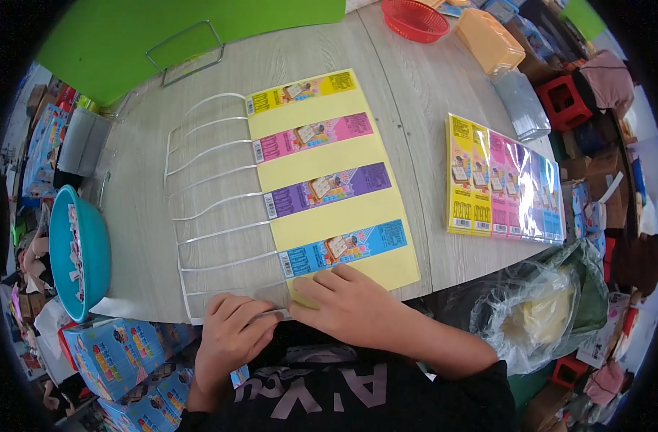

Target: Attaching plastic hanging strips to illustrated product cards for packaging.

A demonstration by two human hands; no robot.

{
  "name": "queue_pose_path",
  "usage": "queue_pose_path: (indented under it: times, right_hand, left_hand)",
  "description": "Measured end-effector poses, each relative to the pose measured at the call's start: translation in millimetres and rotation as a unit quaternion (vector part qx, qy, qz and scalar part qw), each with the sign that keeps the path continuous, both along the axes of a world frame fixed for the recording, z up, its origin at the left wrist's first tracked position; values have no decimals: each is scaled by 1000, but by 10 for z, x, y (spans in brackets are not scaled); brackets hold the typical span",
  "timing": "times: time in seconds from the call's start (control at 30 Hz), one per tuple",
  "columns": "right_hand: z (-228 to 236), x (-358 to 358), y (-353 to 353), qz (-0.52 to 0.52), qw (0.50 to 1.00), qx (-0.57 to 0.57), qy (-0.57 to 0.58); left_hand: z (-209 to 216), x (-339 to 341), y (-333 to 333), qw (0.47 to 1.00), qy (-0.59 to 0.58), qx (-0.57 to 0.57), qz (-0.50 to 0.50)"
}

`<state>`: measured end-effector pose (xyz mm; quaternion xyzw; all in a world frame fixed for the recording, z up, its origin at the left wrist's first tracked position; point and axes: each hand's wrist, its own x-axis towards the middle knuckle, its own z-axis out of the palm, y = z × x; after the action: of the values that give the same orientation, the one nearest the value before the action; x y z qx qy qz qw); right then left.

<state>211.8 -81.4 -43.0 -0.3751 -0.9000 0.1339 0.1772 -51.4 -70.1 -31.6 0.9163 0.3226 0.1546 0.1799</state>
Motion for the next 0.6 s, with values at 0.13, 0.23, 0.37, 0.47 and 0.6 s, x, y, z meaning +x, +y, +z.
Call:
queue_pose_path:
  times: [0.13, 0.23, 0.37, 0.47, 0.6]
  right_hand:
    - [6, -83, 3, 32, 999, 15, -4]
    - [-14, -137, -24, 32, 999, 11, -3]
    - [-32, -176, -63, 6, 999, -27, 23]
    - [-52, -186, -32, -9, 997, -55, 53]
    - [-21, -223, -24, -43, 996, -60, 55]
  left_hand:
    - [-41, -97, -59, 1000, -1, -1, 10]
    - [-61, -119, -100, 1000, -5, 17, 8]
    - [-77, -135, -144, 1000, -11, 11, 14]
    - [-134, -149, -87, 999, -29, 5, 14]
    - [-108, -113, -81, 998, -40, 37, 21]
